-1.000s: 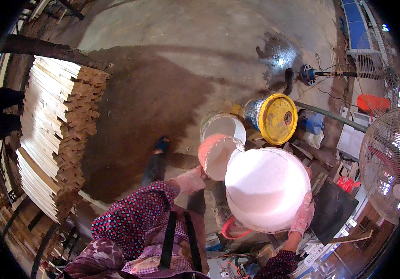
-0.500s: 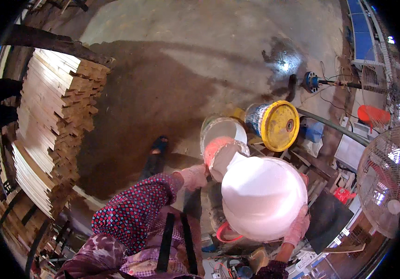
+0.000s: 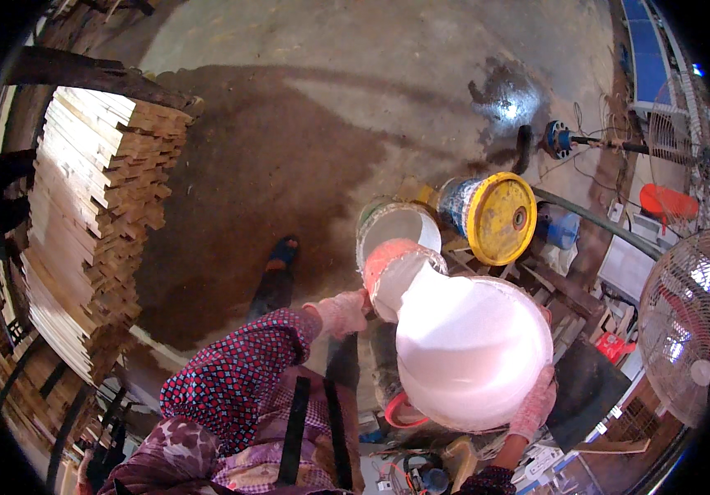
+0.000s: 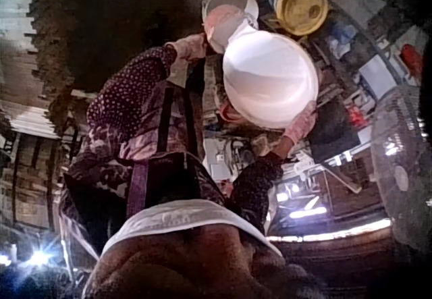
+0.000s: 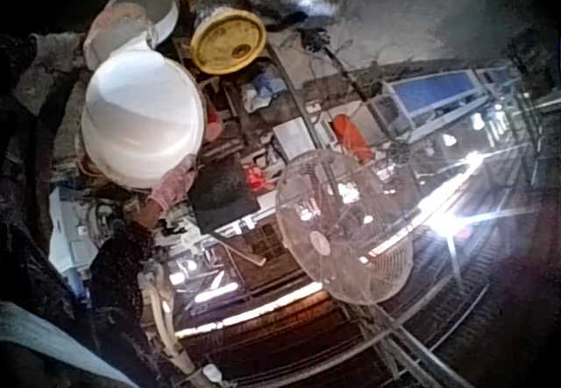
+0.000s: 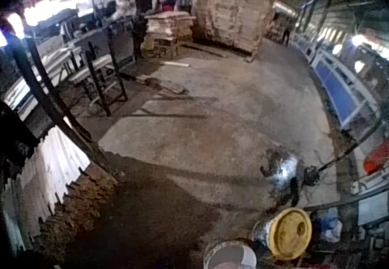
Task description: The person scrapes the interior of a white bucket with a metal scraper, collecting residue into a smaller container. They then pour the collected material into a larger bucket and continue scraping another bucket.
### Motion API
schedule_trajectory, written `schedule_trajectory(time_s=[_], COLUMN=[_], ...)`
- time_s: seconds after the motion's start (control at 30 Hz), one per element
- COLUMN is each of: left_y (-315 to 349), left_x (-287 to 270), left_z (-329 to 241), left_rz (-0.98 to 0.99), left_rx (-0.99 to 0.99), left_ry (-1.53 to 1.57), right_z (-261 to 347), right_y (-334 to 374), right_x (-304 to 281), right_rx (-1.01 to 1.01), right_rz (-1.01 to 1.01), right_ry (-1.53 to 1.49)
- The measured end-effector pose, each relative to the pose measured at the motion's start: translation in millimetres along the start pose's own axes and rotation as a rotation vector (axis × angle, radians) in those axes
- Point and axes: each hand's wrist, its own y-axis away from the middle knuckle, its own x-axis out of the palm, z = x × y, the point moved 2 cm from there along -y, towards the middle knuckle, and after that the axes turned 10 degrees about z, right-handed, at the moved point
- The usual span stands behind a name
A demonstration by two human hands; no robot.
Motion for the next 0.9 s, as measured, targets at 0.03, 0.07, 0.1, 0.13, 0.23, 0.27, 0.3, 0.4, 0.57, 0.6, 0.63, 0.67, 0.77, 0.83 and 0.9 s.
schedule_trajectory(time_s=[0.03,0.07,0.1,0.13,0.23,0.27,0.3,0.4,0.57,0.6,0.63,0.67,0.77,0.83,0.9], left_y=[2.1,4.2,5.1,3.5,2.4,5.3,7.2,5.0,8.9,7.0,6.0,5.1,4.7,2.2,-4.4], left_x=[-0.6,-1.3,-1.8,-2.0,-3.1,-3.2,-4.0,-6.4,-7.1,-6.6,-6.6,-6.6,-6.7,-6.0,-3.9], left_z=[-0.8,-1.2,-1.4,0.2,1.3,-0.4,-1.9,0.4,-3.9,-1.4,-1.0,-0.6,-2.1,-0.1,6.3], left_rz=[0.001,0.002,0.003,0.012,0.022,0.013,0.004,-0.003,0.014,0.011,0.004,-0.003,-0.008,-0.011,-0.019], left_rx=[0.007,0.015,0.022,0.028,0.035,0.031,0.027,0.050,0.045,0.051,0.044,0.038,0.046,0.053,0.053], left_ry=[0.018,0.036,0.054,0.040,0.007,0.002,-0.004,-0.076,-0.031,-0.024,-0.043,-0.062,-0.088,-0.070,-0.028], right_z=[-1.4,-3.4,-5.9,-6.4,-6.2,-6.2,-6.4,-10.8,-8.4,-4.1,-2.9,-4.2,-9.8,-13.4,-11.7], right_y=[-0.4,-1.5,-3.0,-3.8,-2.6,-2.1,-1.2,-2.6,1.8,3.8,5.0,4.9,1.8,-1.0,-1.6], right_x=[0.5,0.3,-0.7,-0.5,0.2,-0.1,-0.2,-1.7,-2.3,-1.0,-0.6,-0.9,-2.0,-1.7,-1.5], right_rx=[-0.013,-0.025,-0.038,-0.053,-0.016,-0.005,0.006,0.005,-0.030,-0.024,-0.016,-0.018,-0.019,-0.014,-0.008], right_rz=[0.000,0.005,0.010,0.018,0.019,0.007,-0.004,-0.008,0.006,0.008,0.008,0.006,-0.008,-0.026,-0.032], right_ry=[-0.017,-0.027,-0.037,-0.047,-0.065,-0.038,-0.010,0.031,0.050,0.053,0.057,0.062,0.062,0.041,0.033])
